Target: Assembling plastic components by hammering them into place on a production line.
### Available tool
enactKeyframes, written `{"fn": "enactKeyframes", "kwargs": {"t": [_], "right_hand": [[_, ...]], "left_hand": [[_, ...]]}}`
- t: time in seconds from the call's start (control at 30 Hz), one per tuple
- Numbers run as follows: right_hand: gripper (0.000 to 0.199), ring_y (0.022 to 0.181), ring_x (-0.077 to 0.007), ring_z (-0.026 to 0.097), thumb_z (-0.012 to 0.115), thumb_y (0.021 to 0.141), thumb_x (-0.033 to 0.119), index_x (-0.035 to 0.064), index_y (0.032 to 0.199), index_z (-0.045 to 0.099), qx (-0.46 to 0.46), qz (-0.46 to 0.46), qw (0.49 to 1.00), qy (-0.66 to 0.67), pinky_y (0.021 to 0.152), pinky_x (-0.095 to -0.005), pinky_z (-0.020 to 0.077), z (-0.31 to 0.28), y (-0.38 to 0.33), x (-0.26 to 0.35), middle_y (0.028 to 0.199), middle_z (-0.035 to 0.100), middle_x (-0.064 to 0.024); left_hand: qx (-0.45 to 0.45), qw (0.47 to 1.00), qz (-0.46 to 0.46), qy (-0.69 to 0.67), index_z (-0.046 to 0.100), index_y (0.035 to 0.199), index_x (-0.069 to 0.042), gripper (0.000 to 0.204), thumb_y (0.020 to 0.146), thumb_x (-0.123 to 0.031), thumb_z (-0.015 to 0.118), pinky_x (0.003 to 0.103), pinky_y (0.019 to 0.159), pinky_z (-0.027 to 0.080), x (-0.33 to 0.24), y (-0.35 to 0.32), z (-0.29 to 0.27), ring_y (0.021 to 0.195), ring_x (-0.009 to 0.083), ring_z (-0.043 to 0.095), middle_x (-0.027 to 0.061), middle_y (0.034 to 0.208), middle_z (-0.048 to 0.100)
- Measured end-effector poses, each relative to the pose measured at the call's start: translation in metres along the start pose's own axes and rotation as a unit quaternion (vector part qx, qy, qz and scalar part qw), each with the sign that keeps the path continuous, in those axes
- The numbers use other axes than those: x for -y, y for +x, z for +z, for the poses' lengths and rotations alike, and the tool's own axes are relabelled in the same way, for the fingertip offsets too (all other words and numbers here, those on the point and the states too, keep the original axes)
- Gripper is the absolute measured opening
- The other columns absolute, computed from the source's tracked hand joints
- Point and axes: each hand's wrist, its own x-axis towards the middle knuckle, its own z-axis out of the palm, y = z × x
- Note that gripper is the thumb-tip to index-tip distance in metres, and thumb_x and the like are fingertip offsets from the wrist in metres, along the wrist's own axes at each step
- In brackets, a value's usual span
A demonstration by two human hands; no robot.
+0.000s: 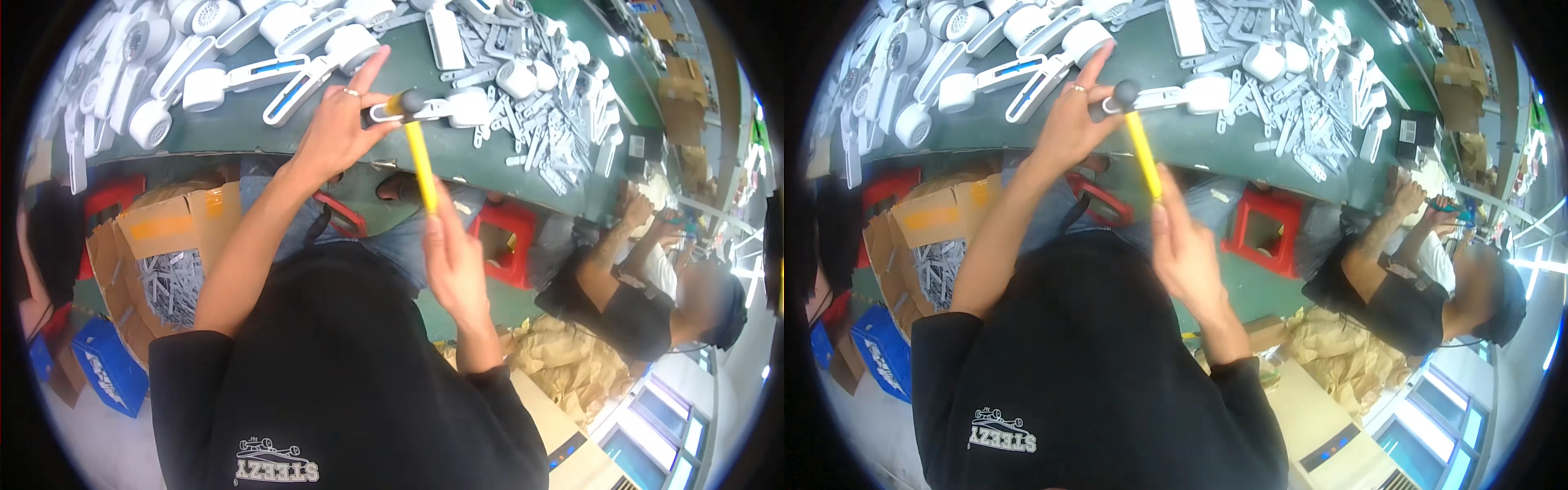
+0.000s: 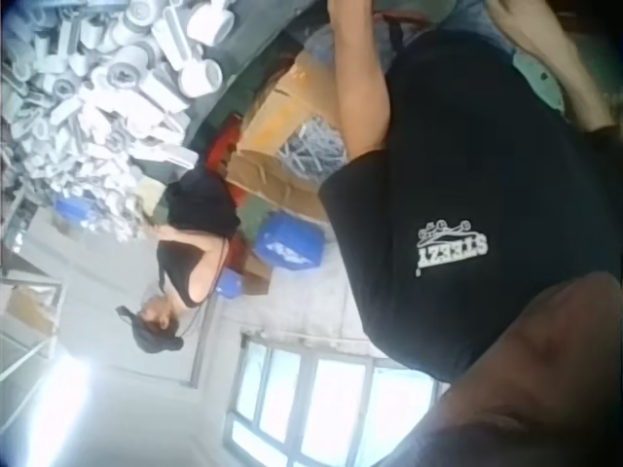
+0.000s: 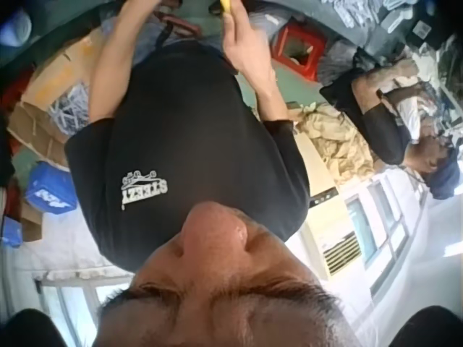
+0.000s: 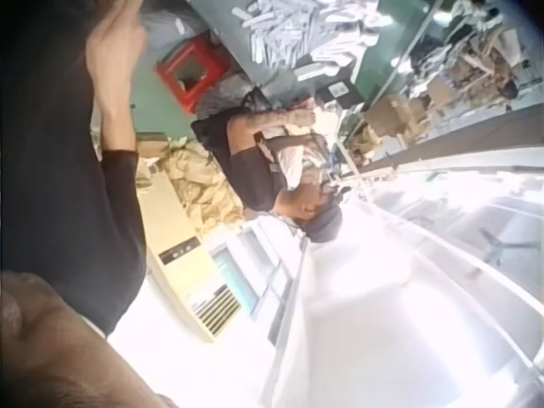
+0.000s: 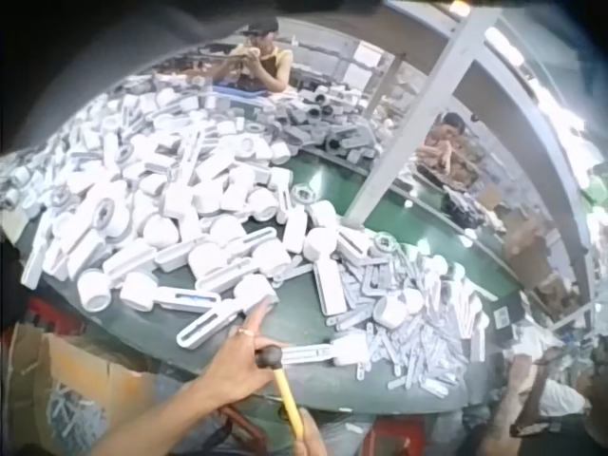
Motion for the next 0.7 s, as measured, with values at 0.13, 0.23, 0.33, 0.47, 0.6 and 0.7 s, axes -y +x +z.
{"fn": "enactKeyframes", "kwargs": {"t": [0.13,0.23,0.33,0.47,0.6,0.7], "right_hand": [[0.052,0.064,-0.0188,0.063,0.043,0.117,0.025,0.0095,0.166,0.037,-0.089,0.063,0.993,0.048,0.065,-0.0342,0.0524,-0.027,-0.008,0.005,0.076,0.062,-0.0128],[0.053,0.063,-0.0088,0.053,0.043,0.116,0.021,0.0032,0.165,0.037,-0.146,0.011,0.982,0.123,0.062,-0.0249,0.0466,-0.033,-0.019,0.007,0.071,0.054,-0.0041],[0.053,0.062,-0.0135,0.059,0.043,0.114,0.016,0.0032,0.166,0.035,-0.188,0.005,0.976,0.108,0.062,-0.029,0.0494,-0.015,-0.015,-0.008,0.073,0.06,-0.0097],[0.052,0.078,-0.0533,0.07,0.045,0.114,0.02,0.0145,0.165,0.038,-0.055,0.074,0.996,0.008,0.066,-0.0567,0.0531,-0.011,0.008,-0.015,0.092,0.07,-0.0335],[0.054,0.071,-0.0491,0.07,0.044,0.113,0.015,0.0125,0.166,0.035,-0.166,-0.015,0.983,0.075,0.063,-0.0444,0.0536,-0.016,-0.013,-0.006,0.093,0.072,-0.0279],[0.055,0.077,-0.0492,0.072,0.047,0.113,0.018,0.0125,0.166,0.034,-0.068,0.078,0.994,-0.015,0.066,-0.0518,0.055,0.0,0.011,-0.018,0.088,0.07,-0.0306]], "left_hand": [[-0.039,0.969,0.22,0.105,0.08,0.124,-0.016,0.035,0.089,-0.011,0.081,0.038,0.095,0.05,0.019,-0.003,0.001,0.099,0.0271,0.071,0.0043,0.122,0.078],[-0.047,0.968,0.226,0.1,0.081,0.12,-0.015,0.032,0.088,-0.009,0.082,0.037,0.092,0.051,0.013,-0.001,0.001,0.098,0.0258,0.07,0.0056,0.121,0.078],[-0.045,0.971,0.222,0.081,0.082,0.119,-0.014,0.032,0.087,-0.009,0.083,0.037,0.091,0.053,0.012,0.001,0.006,0.098,0.0276,0.07,0.007,0.119,0.079],[-0.038,0.972,0.203,0.109,0.082,0.118,-0.013,0.031,0.087,-0.008,0.083,0.037,0.091,0.054,0.011,-0.004,0.003,0.098,0.0278,0.07,0.0077,0.117,0.079],[-0.043,0.971,0.213,0.097,0.082,0.117,-0.012,0.031,0.087,-0.007,0.084,0.036,0.092,0.054,0.012,-0.003,0.002,0.096,0.0278,0.071,0.008,0.117,0.079],[-0.044,0.971,0.216,0.096,0.082,0.117,-0.012,0.031,0.086,-0.007,0.084,0.036,0.092,0.054,0.013,0.0,0.002,0.096,0.0274,0.071,0.0082,0.117,0.079]]}}
